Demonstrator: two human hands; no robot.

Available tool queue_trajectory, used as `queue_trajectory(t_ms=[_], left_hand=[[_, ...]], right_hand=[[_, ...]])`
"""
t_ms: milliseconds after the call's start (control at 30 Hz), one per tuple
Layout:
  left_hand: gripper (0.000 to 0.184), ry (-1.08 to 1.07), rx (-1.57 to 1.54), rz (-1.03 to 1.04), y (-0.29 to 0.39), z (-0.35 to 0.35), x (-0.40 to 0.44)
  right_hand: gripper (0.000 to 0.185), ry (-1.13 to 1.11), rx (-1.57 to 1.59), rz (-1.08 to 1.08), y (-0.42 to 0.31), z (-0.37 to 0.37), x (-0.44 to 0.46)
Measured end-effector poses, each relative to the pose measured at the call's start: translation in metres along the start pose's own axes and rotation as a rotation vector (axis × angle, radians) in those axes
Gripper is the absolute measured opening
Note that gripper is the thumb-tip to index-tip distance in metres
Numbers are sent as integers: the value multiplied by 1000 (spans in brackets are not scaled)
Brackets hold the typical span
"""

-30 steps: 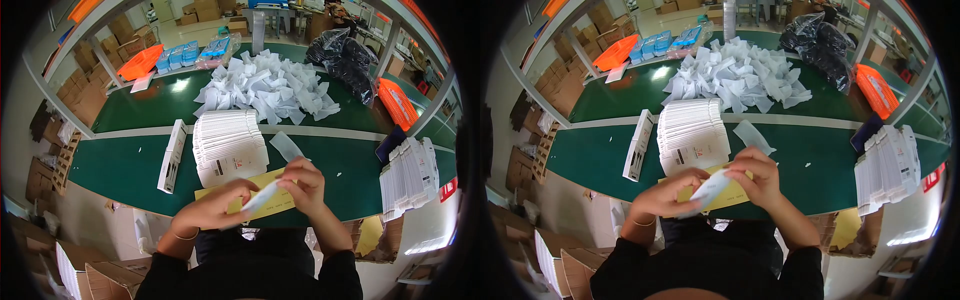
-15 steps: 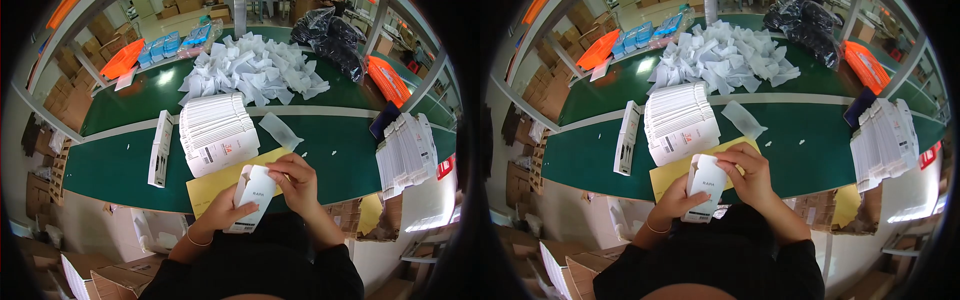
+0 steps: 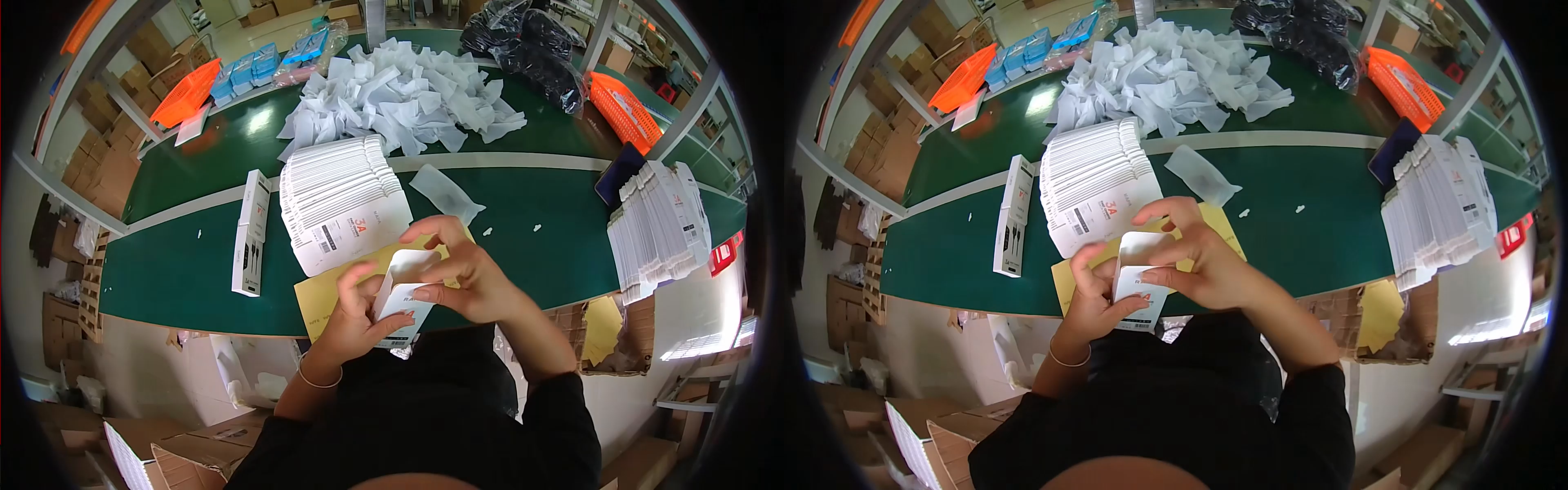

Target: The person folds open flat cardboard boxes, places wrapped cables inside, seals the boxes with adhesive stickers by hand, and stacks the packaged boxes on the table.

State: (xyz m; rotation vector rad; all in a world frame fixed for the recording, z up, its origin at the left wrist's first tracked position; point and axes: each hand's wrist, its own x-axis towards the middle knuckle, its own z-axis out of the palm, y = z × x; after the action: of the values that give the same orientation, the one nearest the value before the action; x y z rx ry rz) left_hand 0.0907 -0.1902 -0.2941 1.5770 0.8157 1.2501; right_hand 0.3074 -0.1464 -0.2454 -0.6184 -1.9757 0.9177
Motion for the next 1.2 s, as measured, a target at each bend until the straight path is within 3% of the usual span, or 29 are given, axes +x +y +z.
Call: queue_trajectory(t_ms=[100,233,433,567,600,733,933,1100,1200], left_hand=[[52,-70,113,183,-7,-5,0],[54,-200,148,0,-4,-17,-2],[51,-197,131,-48,-2,-7,0],[48,-31,-113,-29,3,-1,1],[48,-24,-114,-30,4,-1,1],[47,20,-241,-150,13,0,6],[50,-13,-328,-305,26,-8,14],[48,27,-478,-314,14,-12,8],[44,76,-504,-313,11,-5,10]], right_hand=[[9,-186,141,31,3,-22,7],[13,-443,-31,-142,10,-50,12],[19,-546,-79,-51,6,-36,15],[27,163,562,456,-1,6,0],[27,155,563,458,2,15,-2],[28,439,467,101,28,47,-16],[29,349,548,53,32,50,-13],[19,459,669,82,6,60,-11],[17,356,-80,57,0,54,-5]])
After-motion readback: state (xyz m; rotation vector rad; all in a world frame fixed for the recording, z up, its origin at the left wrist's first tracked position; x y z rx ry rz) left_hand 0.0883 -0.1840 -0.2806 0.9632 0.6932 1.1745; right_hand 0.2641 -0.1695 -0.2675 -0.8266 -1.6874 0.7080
